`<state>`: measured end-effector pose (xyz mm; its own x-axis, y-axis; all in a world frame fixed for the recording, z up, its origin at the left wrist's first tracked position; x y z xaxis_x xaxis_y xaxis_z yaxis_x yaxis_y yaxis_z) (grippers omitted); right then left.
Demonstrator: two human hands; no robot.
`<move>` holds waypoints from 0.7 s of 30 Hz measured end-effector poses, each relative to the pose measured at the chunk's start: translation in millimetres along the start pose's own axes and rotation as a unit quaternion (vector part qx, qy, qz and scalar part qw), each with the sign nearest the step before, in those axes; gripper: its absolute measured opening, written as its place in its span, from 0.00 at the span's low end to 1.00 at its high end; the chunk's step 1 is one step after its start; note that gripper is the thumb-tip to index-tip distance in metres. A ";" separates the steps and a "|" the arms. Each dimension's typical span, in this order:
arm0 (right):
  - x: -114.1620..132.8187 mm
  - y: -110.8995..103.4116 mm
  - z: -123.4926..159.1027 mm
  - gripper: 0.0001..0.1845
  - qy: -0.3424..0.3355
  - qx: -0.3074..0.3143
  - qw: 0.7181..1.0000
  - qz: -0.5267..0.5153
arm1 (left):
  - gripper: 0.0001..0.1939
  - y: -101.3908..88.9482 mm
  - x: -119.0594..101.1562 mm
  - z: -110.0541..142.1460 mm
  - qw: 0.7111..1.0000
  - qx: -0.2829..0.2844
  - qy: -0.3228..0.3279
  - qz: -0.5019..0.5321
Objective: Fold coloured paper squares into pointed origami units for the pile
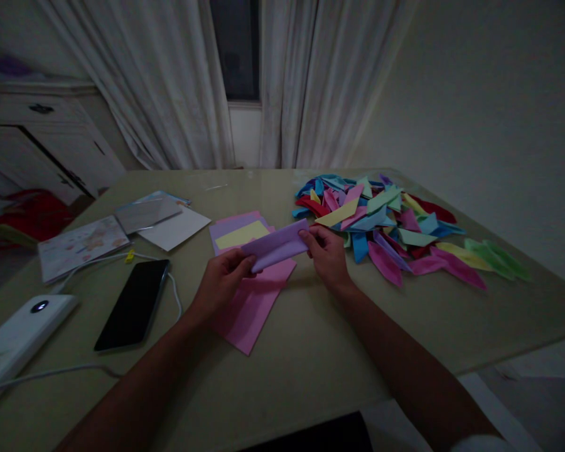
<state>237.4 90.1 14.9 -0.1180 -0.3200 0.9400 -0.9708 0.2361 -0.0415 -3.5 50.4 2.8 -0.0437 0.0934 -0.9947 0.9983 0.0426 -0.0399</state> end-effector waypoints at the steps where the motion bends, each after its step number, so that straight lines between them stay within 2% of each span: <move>1: 0.0 -0.1 0.3 0.19 0.000 0.000 1.000 0.001 | 0.17 -0.2 0.4 0.1 1.000 0.000 0.002 -0.002; 7: -4.2 -1.9 -3.0 0.20 0.010 -0.004 1.000 -0.020 | 0.15 -1.5 1.6 -1.1 1.000 -0.004 0.018 -0.022; 11: -5.1 6.5 2.3 0.27 0.075 -0.029 0.984 -0.160 | 0.14 3.9 0.1 3.8 0.998 -0.051 0.036 -0.023; 14: -2.2 26.1 25.3 0.29 0.135 0.046 0.961 -0.236 | 0.13 15.4 -2.2 15.1 0.996 -0.079 0.039 0.003; 17: -2.3 46.7 55.8 0.30 0.203 0.189 0.932 -0.233 | 0.11 29.1 -5.9 28.1 0.997 -0.048 0.046 0.025; 19: -7.1 51.5 66.5 0.30 0.235 0.189 0.925 -0.233 | 0.12 34.4 -7.9 33.1 0.998 -0.037 0.037 0.045; 21: -14.7 49.6 65.1 0.31 0.261 0.143 0.927 -0.229 | 0.12 36.0 -8.4 33.7 0.997 -0.032 0.018 0.062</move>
<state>177.4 46.8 -23.0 0.3636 0.1778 0.9144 -0.9190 -0.0923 0.3834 34.1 17.6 6.6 0.0771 0.1366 -0.9876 0.9917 0.0913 0.0900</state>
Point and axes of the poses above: each hand's wrist, its own z-axis away from the middle knuckle, its own y-axis out of the palm, x = y × z, the point moved 2 cm from there along -z, towards the middle knuckle, and after that the axes turned 6 degrees about -x, right-handed, at the moved point
